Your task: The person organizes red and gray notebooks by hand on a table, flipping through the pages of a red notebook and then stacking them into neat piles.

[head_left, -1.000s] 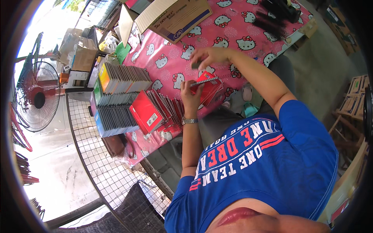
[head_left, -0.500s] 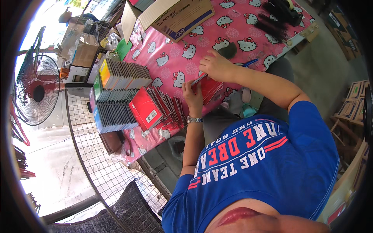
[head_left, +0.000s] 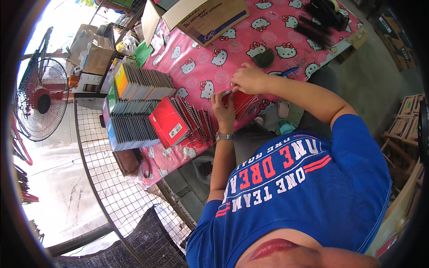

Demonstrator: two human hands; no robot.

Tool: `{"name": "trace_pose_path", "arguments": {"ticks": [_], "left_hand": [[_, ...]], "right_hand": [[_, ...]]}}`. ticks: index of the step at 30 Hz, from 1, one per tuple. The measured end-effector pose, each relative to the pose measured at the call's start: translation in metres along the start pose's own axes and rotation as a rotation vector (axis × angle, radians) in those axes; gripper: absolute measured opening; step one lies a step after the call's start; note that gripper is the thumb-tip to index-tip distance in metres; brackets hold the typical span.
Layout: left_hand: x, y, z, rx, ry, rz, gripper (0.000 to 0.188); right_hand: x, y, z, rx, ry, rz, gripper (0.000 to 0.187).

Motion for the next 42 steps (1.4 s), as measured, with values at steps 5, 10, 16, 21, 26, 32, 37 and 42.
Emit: {"name": "trace_pose_path", "arguments": {"ticks": [5,10,16,21,26,32,37,42], "left_hand": [[-0.005,0.0,0.001,0.005,-0.002,0.014,0.023],[-0.002,-0.001,0.0,0.005,0.009,0.009,0.022],[-0.004,0.005,0.001,-0.082,-0.108,0.089,0.018],[-0.016,-0.014,-0.008,-0.045,0.007,-0.105,0.026],[-0.008,-0.011,-0.011,-0.098,0.0,-0.054,0.029],[-0.011,-0.01,-0.01,-0.05,-0.083,0.025,0.03],[-0.013,-0.013,-0.007,-0.022,0.077,-0.128,0.027],[-0.005,-0.003,-0.011,-0.109,-0.016,0.02,0.021]], "right_hand": [[0.006,-0.008,-0.005,-0.264,0.122,-0.235,0.017],[-0.001,-0.008,-0.009,-0.407,0.207,-0.061,0.017],[0.017,0.017,-0.005,-0.012,0.077,-0.157,0.019],[0.021,0.019,0.004,0.446,-0.091,-0.098,0.027],[0.028,0.045,0.004,0.161,-0.004,-0.064,0.03],[0.029,0.026,0.007,0.243,-0.076,-0.081,0.027],[0.038,0.025,0.005,0.275,-0.079,-0.1,0.026],[0.019,0.036,-0.021,-0.177,-0.106,0.107,0.031]]}}
Point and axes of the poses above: each hand's wrist, its own z-axis towards the middle knuckle, its own y-axis out of the back of the hand, x = y × z, the point moved 1 cm from there along z, towards the middle knuckle, and after that the axes turned 3 degrees about z, right-handed, at the moved point
